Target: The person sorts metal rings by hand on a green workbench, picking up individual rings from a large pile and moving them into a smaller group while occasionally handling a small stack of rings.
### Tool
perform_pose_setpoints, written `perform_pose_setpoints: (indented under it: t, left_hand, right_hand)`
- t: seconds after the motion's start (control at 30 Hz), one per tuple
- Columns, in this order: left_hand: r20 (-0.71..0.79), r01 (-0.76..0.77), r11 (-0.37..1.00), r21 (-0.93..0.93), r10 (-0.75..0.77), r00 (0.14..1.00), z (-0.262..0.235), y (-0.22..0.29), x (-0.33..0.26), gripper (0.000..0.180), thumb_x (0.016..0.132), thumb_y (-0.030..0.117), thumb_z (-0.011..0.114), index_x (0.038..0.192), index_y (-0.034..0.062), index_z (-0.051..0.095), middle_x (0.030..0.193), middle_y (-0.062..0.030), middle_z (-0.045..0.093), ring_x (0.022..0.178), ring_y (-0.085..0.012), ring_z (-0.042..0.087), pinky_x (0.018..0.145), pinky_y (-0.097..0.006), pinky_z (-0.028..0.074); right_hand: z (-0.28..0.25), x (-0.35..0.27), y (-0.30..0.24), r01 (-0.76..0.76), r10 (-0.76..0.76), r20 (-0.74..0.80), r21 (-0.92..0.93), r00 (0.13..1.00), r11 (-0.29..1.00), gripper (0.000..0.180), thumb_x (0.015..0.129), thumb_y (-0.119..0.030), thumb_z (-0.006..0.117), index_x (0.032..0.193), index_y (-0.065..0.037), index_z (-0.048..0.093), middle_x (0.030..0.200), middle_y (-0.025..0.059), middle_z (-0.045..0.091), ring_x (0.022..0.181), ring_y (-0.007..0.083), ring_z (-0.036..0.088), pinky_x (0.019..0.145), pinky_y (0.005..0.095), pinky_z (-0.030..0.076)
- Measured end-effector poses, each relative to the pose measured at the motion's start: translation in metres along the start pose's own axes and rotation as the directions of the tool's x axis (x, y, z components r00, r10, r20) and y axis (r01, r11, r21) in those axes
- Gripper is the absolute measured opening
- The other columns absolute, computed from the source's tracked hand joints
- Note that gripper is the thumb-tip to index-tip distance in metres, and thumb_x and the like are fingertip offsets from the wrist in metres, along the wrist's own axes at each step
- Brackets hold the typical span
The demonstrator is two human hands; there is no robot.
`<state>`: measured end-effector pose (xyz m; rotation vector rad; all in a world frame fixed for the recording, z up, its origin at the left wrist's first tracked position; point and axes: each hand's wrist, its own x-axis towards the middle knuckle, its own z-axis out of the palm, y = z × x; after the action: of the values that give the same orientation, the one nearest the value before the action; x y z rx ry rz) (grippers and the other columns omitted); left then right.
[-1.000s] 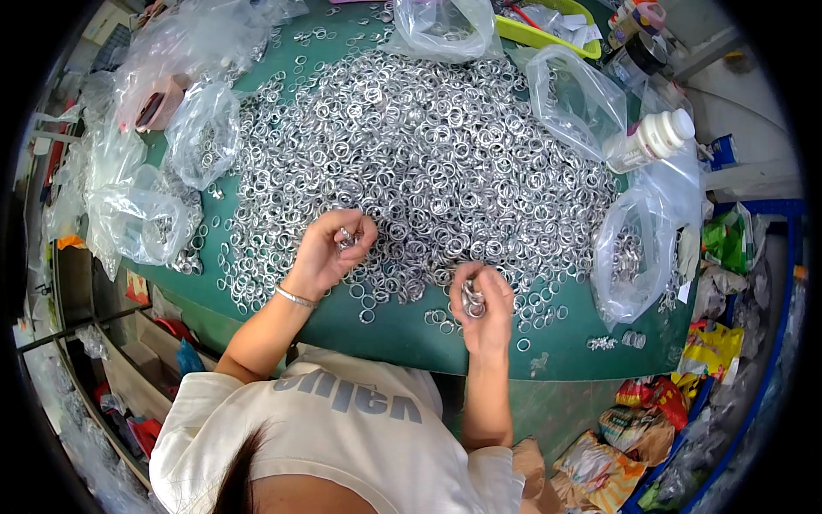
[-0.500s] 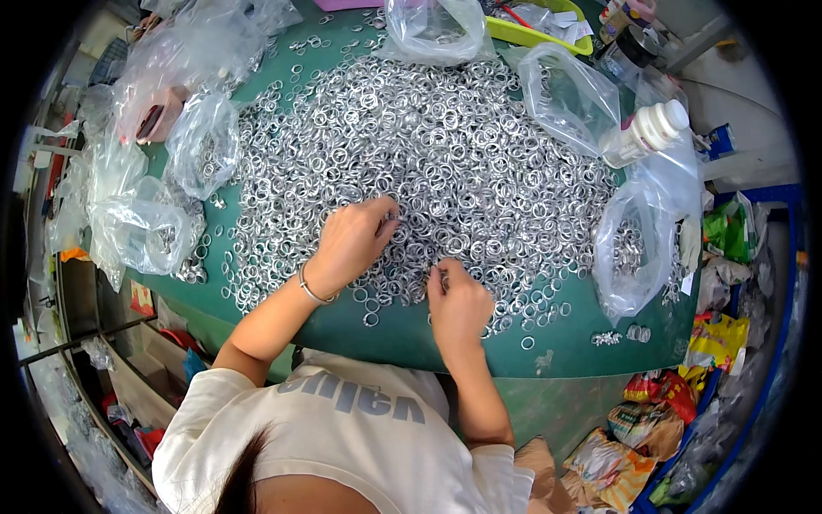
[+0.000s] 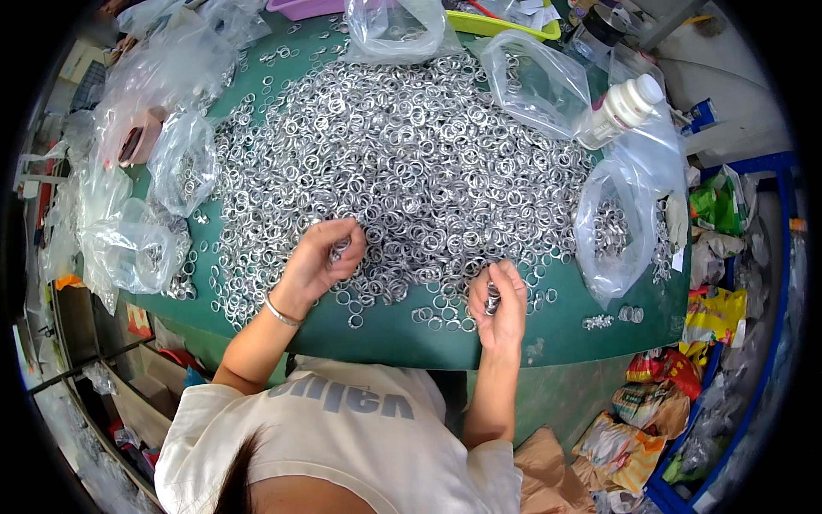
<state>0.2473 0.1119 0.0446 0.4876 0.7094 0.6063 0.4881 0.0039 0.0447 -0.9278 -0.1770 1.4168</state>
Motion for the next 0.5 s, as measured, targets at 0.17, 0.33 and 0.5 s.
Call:
perform_pose_setpoints:
  t: [0.17,0.33,0.5]
  left_hand:
    - [0.123,-0.314,0.536,0.783,0.361,0.924,0.031,-0.014,0.018,0.017,0.09,0.005,0.05,0.101,0.0,0.063,0.061,-0.0022,0.052,0.049,-0.0102,0.045,0.045,-0.022,0.036]
    - [0.375,-0.37,-0.112,0.922,0.492,0.786,0.061,-0.029,0.068,0.015,0.082,0.011,0.061,0.096,0.0061,0.066,0.078,-0.011,0.063,0.06,-0.0257,0.06,0.054,-0.035,0.048]
    - [0.412,-0.336,-0.242,0.91,0.454,0.79,0.064,-0.032,0.078,0.013,0.077,0.016,0.065,0.086,0.007,0.065,0.078,-0.0113,0.063,0.063,-0.0306,0.062,0.056,-0.04,0.05]
  right_hand:
    - [-0.01,0.007,-0.002,0.211,-0.34,-0.126,-0.574,0.932,0.791,0.012,0.088,-0.007,0.057,0.097,-0.003,0.063,0.055,-0.0005,0.042,0.044,0.0062,0.036,0.038,0.0213,0.028]
    - [0.005,0.03,0.004,0.217,-0.62,0.375,-0.923,0.689,-0.317,0.02,0.078,-0.006,0.065,0.099,-0.006,0.067,0.081,0.0162,0.066,0.065,0.0299,0.063,0.057,0.0356,0.049]
    - [0.005,0.027,0.003,0.137,-0.621,0.333,-0.93,0.71,-0.342,0.016,0.082,-0.01,0.064,0.097,-0.005,0.065,0.078,0.014,0.066,0.061,0.03,0.063,0.054,0.0367,0.049]
